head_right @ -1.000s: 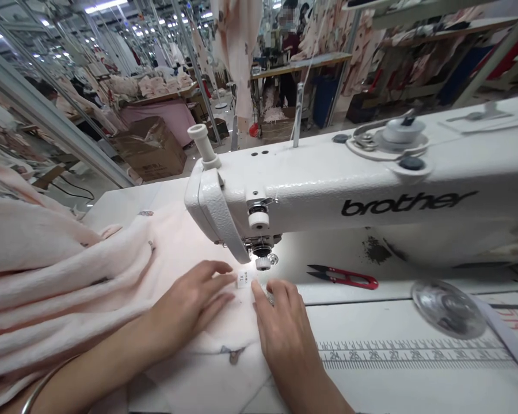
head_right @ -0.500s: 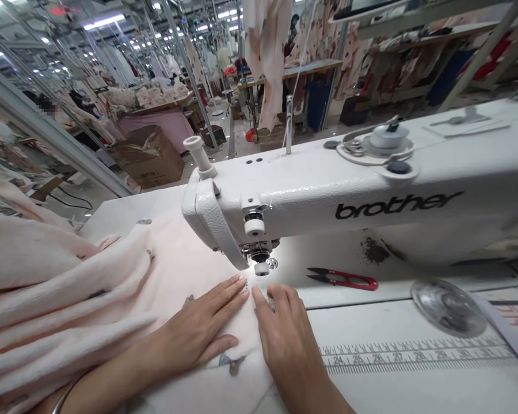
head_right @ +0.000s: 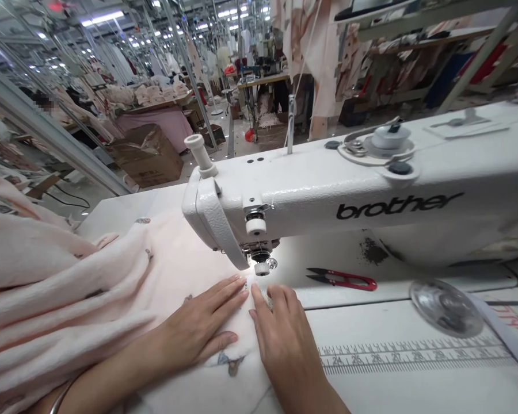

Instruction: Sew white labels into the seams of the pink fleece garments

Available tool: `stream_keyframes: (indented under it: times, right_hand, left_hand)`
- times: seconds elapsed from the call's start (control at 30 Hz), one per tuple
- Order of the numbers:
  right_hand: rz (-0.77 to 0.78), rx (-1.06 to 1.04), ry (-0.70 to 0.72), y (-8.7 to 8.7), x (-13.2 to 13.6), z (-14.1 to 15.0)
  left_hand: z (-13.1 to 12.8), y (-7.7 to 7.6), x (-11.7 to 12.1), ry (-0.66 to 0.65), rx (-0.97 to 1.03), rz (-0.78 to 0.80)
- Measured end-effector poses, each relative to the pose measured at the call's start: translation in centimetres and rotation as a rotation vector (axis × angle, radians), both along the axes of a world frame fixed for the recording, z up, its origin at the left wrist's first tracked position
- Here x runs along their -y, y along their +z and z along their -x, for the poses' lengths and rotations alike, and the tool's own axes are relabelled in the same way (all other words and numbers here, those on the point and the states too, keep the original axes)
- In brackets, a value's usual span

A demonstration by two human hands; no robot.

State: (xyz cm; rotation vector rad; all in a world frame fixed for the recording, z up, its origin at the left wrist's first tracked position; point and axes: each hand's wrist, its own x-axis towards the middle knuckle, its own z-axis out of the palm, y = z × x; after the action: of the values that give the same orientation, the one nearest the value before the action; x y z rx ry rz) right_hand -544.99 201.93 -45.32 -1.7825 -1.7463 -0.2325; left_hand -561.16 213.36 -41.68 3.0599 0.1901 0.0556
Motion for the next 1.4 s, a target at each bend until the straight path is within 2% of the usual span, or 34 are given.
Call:
stream_keyframes:
  times: [0.23,0.4,0.6,1.13,1.4]
  right_hand:
    - [0.116,0.129,0.059,0.6,-1.1,-1.1]
    - [0.084,0.197,0.034,0.1,-2.2,-1.3]
    - [0.066,0.185,-0.001,-0.2,-2.5,-1.2]
    - [0.068,0.208,-0.008,0.1,-3.0,-1.2]
    - [0.108,0.184,0.003,0.1,-2.3,-1.6]
  left_hand:
    - [-0.1,0.0,-0.6,0.013,-0.007,-0.008]
    - [-0.3,0.1,-1.8,0.000,0.022,0.043]
    - [-0.4,0.3,-2.3,0.009,0.018,0.108]
    - [-0.4,0.4,-2.6,0.019,0.030,0.101]
    - [-0.7,0.7,-2.9,0.019,0.019,0.172]
